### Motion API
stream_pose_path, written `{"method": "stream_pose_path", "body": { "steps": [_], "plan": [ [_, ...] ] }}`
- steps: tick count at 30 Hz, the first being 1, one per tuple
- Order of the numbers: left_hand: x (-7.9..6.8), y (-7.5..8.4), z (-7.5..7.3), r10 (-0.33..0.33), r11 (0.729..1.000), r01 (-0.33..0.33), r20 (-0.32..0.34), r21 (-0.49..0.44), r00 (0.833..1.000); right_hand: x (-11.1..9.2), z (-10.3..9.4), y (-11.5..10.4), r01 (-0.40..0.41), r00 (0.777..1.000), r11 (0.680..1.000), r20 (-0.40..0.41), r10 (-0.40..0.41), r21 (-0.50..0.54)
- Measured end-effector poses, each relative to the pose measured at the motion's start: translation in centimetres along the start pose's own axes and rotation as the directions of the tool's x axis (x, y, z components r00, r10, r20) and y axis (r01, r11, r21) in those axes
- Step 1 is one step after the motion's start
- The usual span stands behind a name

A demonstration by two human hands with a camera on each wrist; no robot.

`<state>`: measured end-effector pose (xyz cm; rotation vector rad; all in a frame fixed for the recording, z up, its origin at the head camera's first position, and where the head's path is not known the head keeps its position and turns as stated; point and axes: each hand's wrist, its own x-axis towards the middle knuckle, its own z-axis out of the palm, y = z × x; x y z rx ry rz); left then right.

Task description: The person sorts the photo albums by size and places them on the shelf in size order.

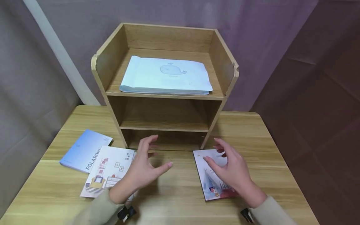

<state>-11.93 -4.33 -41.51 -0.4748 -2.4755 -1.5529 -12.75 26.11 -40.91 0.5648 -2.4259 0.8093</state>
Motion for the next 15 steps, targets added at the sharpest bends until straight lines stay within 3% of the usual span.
{"method": "stream_pose_path", "body": {
  "steps": [6,15],
  "plan": [
    [-0.8,-0.1,1.8,-0.028,0.999,0.025,0.073,0.038,0.997,-1.4,0.0,0.9,-0.11,0.992,0.99,0.052,0.115,-0.086],
    [-1.2,-0.9,4.8,-0.073,0.991,0.058,0.128,0.119,0.989,-3.2,0.0,2.2,-0.307,0.938,0.942,0.126,0.323,-0.135]
  ]
}}
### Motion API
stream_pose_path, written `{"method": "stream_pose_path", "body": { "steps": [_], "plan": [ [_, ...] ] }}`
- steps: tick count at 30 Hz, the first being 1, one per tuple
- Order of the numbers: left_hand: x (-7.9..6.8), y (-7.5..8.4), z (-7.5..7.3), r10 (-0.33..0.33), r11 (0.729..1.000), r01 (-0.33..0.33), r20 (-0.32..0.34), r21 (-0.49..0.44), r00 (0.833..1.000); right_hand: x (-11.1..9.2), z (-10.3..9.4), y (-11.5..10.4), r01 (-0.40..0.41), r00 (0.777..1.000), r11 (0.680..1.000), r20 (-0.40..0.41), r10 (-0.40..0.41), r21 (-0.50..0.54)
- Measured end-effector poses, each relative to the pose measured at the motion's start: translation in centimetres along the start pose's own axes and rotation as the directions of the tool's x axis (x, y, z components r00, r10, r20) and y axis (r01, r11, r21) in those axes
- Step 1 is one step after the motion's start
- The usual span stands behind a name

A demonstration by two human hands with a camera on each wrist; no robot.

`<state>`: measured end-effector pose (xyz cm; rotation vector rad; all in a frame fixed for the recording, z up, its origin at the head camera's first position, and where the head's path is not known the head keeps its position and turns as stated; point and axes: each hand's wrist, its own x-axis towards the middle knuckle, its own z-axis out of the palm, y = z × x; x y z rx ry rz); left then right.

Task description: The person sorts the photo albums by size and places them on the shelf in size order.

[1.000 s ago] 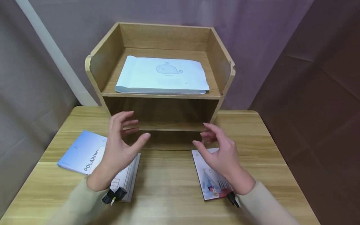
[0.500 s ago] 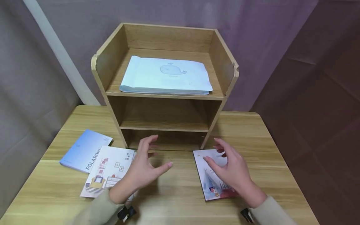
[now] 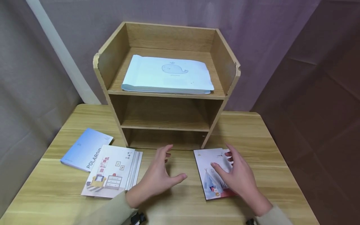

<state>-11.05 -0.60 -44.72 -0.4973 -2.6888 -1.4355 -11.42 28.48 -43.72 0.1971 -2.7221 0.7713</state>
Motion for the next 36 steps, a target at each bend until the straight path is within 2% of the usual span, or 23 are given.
{"method": "stream_pose_path", "body": {
  "steps": [4,8,16,22,30,36],
  "plan": [
    [0.1,0.0,1.4,-0.055,0.997,0.058,0.042,-0.055,0.998,-0.5,0.3,0.9,-0.082,0.996,0.997,0.046,0.082,-0.004],
    [0.1,0.3,2.6,-0.103,0.985,0.113,0.086,-0.127,0.991,-0.7,0.4,1.6,-0.127,0.989,0.992,0.071,0.127,-0.006],
    [0.1,0.6,4.8,-0.144,0.961,0.172,0.141,-0.215,0.98,-0.9,0.6,2.8,-0.22,0.962,0.975,0.157,0.222,-0.03],
    [0.0,0.8,6.2,-0.17,0.944,0.211,0.176,-0.254,0.97,-1.0,0.9,3.3,-0.256,0.945,0.967,0.208,0.253,-0.016],
    [-0.5,1.3,8.6,-0.213,0.907,0.279,0.227,-0.315,0.95,-1.3,1.0,3.9,-0.293,0.922,0.956,0.266,0.282,-0.002],
    [-0.5,1.3,9.1,-0.234,0.881,0.322,0.273,-0.346,0.933,-1.0,1.1,4.4,-0.331,0.894,0.944,0.321,0.312,0.007]
  ]
}}
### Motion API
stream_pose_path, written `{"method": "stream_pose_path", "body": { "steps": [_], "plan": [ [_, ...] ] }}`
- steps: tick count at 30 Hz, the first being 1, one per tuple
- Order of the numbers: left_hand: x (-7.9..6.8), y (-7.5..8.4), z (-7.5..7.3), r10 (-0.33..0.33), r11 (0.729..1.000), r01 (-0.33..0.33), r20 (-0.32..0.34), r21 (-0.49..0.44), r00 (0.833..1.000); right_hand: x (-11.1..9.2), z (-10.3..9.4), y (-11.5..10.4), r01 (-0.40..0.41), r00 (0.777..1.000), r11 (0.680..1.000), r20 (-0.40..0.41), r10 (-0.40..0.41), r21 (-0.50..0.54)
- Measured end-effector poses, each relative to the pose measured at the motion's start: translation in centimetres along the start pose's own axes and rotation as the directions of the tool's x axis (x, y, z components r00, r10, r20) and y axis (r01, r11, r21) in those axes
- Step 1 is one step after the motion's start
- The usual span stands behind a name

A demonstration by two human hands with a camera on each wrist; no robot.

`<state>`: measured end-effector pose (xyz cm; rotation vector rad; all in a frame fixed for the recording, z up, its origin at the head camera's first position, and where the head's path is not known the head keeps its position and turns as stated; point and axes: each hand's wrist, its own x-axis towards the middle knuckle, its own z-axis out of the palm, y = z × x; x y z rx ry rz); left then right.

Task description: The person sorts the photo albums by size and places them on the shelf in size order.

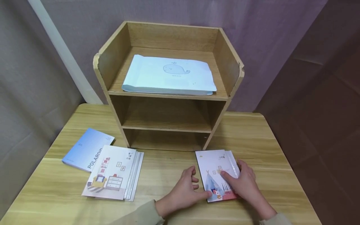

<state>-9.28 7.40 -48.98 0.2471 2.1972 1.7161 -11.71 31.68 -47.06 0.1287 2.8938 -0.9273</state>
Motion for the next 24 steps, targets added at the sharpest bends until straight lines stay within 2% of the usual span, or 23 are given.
{"method": "stream_pose_path", "body": {
  "steps": [6,12,17,19,24],
  "plan": [
    [0.3,-0.4,0.3,-0.016,1.0,0.016,0.019,0.006,1.0,0.3,-0.1,0.4,-0.036,0.999,0.997,0.009,0.036,-0.062],
    [0.6,-0.7,0.9,0.033,0.999,-0.032,0.038,-0.023,0.999,0.7,-0.1,0.9,-0.056,0.998,0.995,-0.006,0.056,-0.082],
    [0.8,-1.2,1.3,0.099,0.994,-0.095,0.054,-0.058,0.994,0.9,0.0,0.9,-0.092,0.995,0.995,0.043,0.091,0.043],
    [0.9,-1.3,1.3,0.119,0.992,-0.116,0.053,-0.045,0.991,0.9,0.0,0.7,-0.119,0.991,0.989,0.077,0.112,0.089],
    [1.2,-1.3,1.2,0.157,0.987,-0.158,0.038,0.022,0.987,0.9,-0.1,0.2,-0.159,0.983,0.984,0.101,0.15,0.082]
  ]
}}
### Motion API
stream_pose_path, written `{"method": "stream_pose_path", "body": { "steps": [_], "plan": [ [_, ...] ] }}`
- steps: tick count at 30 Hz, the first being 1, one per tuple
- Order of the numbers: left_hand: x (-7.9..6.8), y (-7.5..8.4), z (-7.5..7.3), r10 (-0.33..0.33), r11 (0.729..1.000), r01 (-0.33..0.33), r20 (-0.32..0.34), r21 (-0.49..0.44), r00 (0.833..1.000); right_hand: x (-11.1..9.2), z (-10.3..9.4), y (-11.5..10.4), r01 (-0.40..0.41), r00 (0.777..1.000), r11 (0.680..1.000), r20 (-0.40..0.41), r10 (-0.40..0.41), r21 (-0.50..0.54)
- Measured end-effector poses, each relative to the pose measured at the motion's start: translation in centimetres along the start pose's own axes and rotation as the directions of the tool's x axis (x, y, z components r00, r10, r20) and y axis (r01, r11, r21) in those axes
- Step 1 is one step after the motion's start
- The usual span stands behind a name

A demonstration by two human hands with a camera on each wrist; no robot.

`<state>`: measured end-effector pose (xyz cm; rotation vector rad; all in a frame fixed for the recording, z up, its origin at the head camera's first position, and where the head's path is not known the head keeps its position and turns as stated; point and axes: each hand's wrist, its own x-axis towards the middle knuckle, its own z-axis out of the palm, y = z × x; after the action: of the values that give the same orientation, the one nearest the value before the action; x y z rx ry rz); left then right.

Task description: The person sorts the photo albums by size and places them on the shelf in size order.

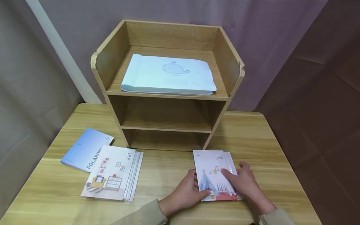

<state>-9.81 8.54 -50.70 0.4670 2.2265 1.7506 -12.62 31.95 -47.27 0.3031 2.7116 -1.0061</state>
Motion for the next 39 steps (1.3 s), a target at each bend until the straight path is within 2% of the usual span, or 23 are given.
{"method": "stream_pose_path", "body": {
  "steps": [6,13,15,17,22,25,29,33,39],
  "plan": [
    [-0.1,0.3,-0.2,0.019,1.0,-0.019,0.005,0.007,1.0,-0.1,-0.2,-0.3,-0.039,0.999,0.999,0.012,0.039,0.02],
    [-0.2,-0.3,-0.5,-0.061,0.99,0.067,0.057,-0.125,0.997,-0.6,-0.3,-0.3,-0.051,0.998,0.99,0.047,0.045,0.133],
    [-0.2,-0.4,-0.9,-0.07,0.988,0.08,0.075,-0.133,0.995,-0.8,-0.2,-0.4,-0.043,0.999,0.982,0.037,0.037,0.185],
    [-0.3,-0.3,-1.5,-0.074,0.992,0.082,0.083,-0.101,0.994,-1.0,0.0,-0.5,-0.028,1.0,0.974,0.018,0.025,0.226],
    [-0.9,0.4,-2.9,-0.092,0.992,0.099,0.094,-0.072,0.991,-1.5,0.0,-0.9,0.004,1.0,0.915,0.011,-0.009,0.405],
    [-1.5,0.9,-3.7,-0.092,0.989,0.104,0.112,-0.103,0.989,-1.8,0.1,-1.2,0.023,0.999,0.872,0.018,-0.036,0.489],
    [-2.5,1.3,-5.0,-0.086,0.988,0.103,0.141,-0.117,0.986,-2.4,0.2,-2.1,0.071,0.997,0.853,-0.004,-0.081,0.517],
    [-3.4,1.3,-6.4,-0.055,0.99,0.072,0.148,-0.117,0.988,-3.1,0.4,-3.6,0.142,0.989,0.825,-0.052,-0.135,0.548],
    [-4.5,1.7,-7.6,0.014,0.971,0.016,0.122,-0.24,0.992,-3.6,1.4,-6.1,0.298,0.952,0.723,-0.141,-0.271,0.623]
  ]
}}
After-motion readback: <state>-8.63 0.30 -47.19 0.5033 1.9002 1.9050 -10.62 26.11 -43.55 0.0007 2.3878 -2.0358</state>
